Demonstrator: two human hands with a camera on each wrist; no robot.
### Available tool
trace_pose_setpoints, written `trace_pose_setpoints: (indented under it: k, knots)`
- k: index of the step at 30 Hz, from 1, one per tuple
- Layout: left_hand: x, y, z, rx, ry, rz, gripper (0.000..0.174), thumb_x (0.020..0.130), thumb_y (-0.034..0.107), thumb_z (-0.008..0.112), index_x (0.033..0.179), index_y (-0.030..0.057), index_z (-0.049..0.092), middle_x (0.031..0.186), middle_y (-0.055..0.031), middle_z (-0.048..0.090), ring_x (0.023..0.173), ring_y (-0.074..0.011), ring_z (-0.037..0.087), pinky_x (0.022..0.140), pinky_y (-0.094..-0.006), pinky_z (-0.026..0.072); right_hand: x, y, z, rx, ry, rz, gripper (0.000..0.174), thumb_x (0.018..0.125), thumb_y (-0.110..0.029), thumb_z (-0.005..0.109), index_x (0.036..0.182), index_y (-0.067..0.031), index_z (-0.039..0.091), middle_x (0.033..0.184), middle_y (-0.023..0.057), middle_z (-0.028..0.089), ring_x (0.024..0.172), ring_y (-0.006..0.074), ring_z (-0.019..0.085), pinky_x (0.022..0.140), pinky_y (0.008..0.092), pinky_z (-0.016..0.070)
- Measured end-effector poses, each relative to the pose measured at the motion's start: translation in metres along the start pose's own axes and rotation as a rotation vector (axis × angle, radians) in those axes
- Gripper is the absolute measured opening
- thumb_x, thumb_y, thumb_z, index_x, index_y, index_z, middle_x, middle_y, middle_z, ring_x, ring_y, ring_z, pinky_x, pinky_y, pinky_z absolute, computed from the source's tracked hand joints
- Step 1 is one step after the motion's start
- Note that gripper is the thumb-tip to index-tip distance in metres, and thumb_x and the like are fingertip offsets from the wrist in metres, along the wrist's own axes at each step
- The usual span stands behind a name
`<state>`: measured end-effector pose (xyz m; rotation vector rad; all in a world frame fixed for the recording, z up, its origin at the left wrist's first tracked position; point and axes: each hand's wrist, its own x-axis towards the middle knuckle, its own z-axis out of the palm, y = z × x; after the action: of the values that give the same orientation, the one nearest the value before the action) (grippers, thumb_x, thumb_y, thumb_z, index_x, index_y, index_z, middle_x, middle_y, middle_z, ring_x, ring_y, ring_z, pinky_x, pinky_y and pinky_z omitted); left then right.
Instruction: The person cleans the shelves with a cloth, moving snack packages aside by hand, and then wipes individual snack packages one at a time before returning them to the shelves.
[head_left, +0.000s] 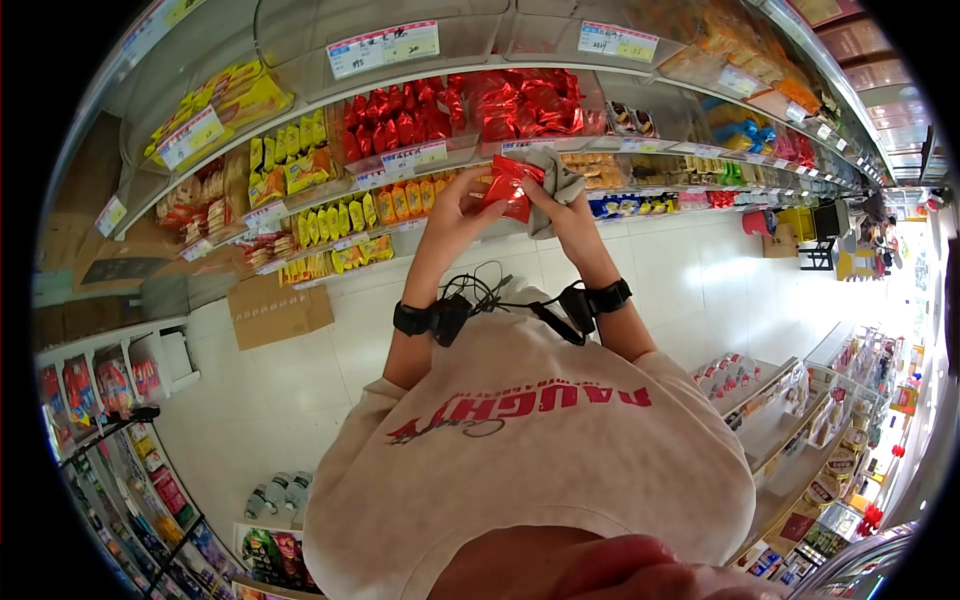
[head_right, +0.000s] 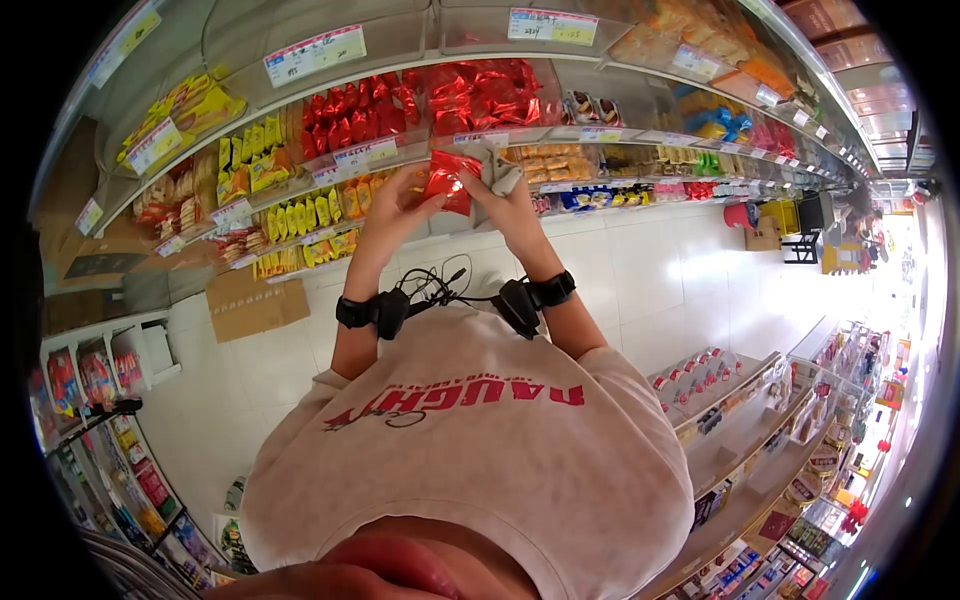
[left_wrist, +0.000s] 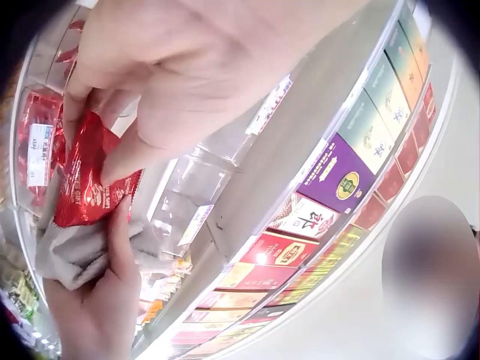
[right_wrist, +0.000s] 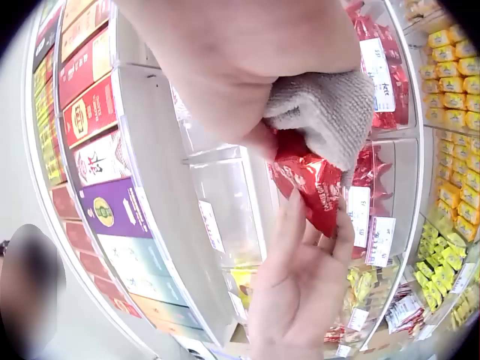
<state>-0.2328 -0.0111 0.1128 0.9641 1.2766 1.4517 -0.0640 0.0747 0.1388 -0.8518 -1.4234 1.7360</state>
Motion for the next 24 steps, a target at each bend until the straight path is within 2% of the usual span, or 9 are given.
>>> trace_pose_setpoints:
  k: [7, 8, 11, 12, 14, 18, 21, 22, 24]
  knots:
    - [0.042, -0.016, 0.014, -0.004, -0.089, -0.055, 0.043, 0.091, 0.005, 0.071, 0.132, 0.0003, 0.056, 0.114, -0.0054, 0.065, 0.096, -0.0111, 0.064, 0.083, -0.0256, 0.0527, 0.020, -0.004, -0.034, 0.476, 0.287, 0.199, 0.027, 0.099, -0.018, 0.065, 0.122, -0.0074, 0.058, 0.102, 0.0000, 0.064, 0.092, 0.0106, 0.062, 0.074, 0.0282, 0.0519]
    - [0.051, -0.024, 0.017, -0.030, -0.096, -0.010, 0.045, 0.089, 0.017, 0.076, 0.127, -0.0015, 0.059, 0.108, -0.0059, 0.065, 0.085, -0.0102, 0.064, 0.071, -0.0250, 0.0519, 0.028, -0.004, -0.041, 0.512, 0.409, 0.159, 0.023, 0.100, -0.021, 0.064, 0.118, -0.0074, 0.060, 0.099, 0.0019, 0.065, 0.086, 0.0131, 0.064, 0.070, 0.0302, 0.0535]
    - [0.069, -0.018, 0.033, 0.149, 0.049, -0.092, 0.049, 0.087, 0.021, 0.078, 0.125, -0.0037, 0.060, 0.107, -0.0062, 0.065, 0.086, -0.0099, 0.063, 0.072, -0.0243, 0.0509, 0.043, 0.001, -0.071, 0.150, 0.506, -0.085, 0.033, 0.100, -0.024, 0.065, 0.127, -0.0051, 0.058, 0.115, 0.0023, 0.066, 0.098, 0.0156, 0.065, 0.081, 0.0326, 0.0535]
    - [0.075, -0.012, 0.040, 0.136, 0.038, -0.075, 0.051, 0.086, 0.024, 0.079, 0.124, -0.0047, 0.060, 0.105, -0.0066, 0.066, 0.085, -0.0115, 0.063, 0.074, -0.0256, 0.0508, 0.048, 0.000, -0.077, -0.076, 0.471, -0.088, 0.025, 0.100, -0.016, 0.060, 0.123, -0.0044, 0.061, 0.109, 0.0073, 0.068, 0.097, 0.0203, 0.067, 0.078, 0.0323, 0.0539]
    - [0.092, -0.016, 0.054, 0.181, 0.071, -0.071, 0.049, 0.089, 0.021, 0.076, 0.127, -0.0051, 0.060, 0.111, -0.0076, 0.066, 0.094, -0.0130, 0.064, 0.079, -0.0267, 0.0525, 0.053, 0.004, -0.079, -0.420, 0.227, -0.332, 0.035, 0.098, -0.012, 0.061, 0.132, -0.0036, 0.056, 0.123, 0.0137, 0.063, 0.108, 0.0282, 0.064, 0.086, 0.0355, 0.0526]
    - [0.134, -0.016, 0.065, 0.065, 0.031, -0.066, 0.042, 0.093, 0.012, 0.067, 0.129, -0.0071, 0.058, 0.113, -0.0110, 0.067, 0.097, -0.0175, 0.067, 0.083, -0.0292, 0.0538, 0.065, 0.026, -0.076, -0.573, -0.015, -0.444, 0.061, 0.088, -0.002, 0.061, 0.146, -0.0041, 0.044, 0.147, 0.0239, 0.046, 0.127, 0.0432, 0.052, 0.099, 0.0428, 0.0474]
    - [0.170, -0.032, 0.062, 0.099, 0.104, -0.043, 0.044, 0.094, 0.017, 0.068, 0.131, -0.0063, 0.058, 0.120, -0.0141, 0.066, 0.103, -0.0188, 0.067, 0.084, -0.0312, 0.0531, 0.076, 0.023, -0.097, -0.627, -0.085, -0.426, 0.075, 0.081, 0.002, 0.060, 0.151, -0.0050, 0.037, 0.156, 0.0246, 0.032, 0.133, 0.0466, 0.043, 0.103, 0.0461, 0.0447]
    - [0.179, -0.033, 0.063, 0.107, 0.121, -0.021, 0.046, 0.095, 0.018, 0.068, 0.132, -0.0060, 0.057, 0.121, -0.0139, 0.066, 0.104, -0.0187, 0.066, 0.085, -0.0316, 0.0529, 0.081, 0.023, -0.099, -0.623, -0.057, -0.428, 0.079, 0.074, 0.005, 0.059, 0.150, -0.0043, 0.038, 0.155, 0.0239, 0.034, 0.134, 0.0457, 0.042, 0.104, 0.0474, 0.0442]
    - [0.193, -0.024, 0.075, 0.131, 0.169, 0.038, 0.048, 0.099, 0.025, 0.065, 0.135, -0.0057, 0.054, 0.125, -0.0133, 0.064, 0.111, -0.0180, 0.062, 0.090, -0.0311, 0.0496, 0.096, 0.015, -0.105, -0.657, 0.008, -0.531, 0.077, 0.077, 0.003, 0.060, 0.150, -0.0059, 0.039, 0.156, 0.0220, 0.033, 0.136, 0.0451, 0.039, 0.105, 0.0466, 0.0431]
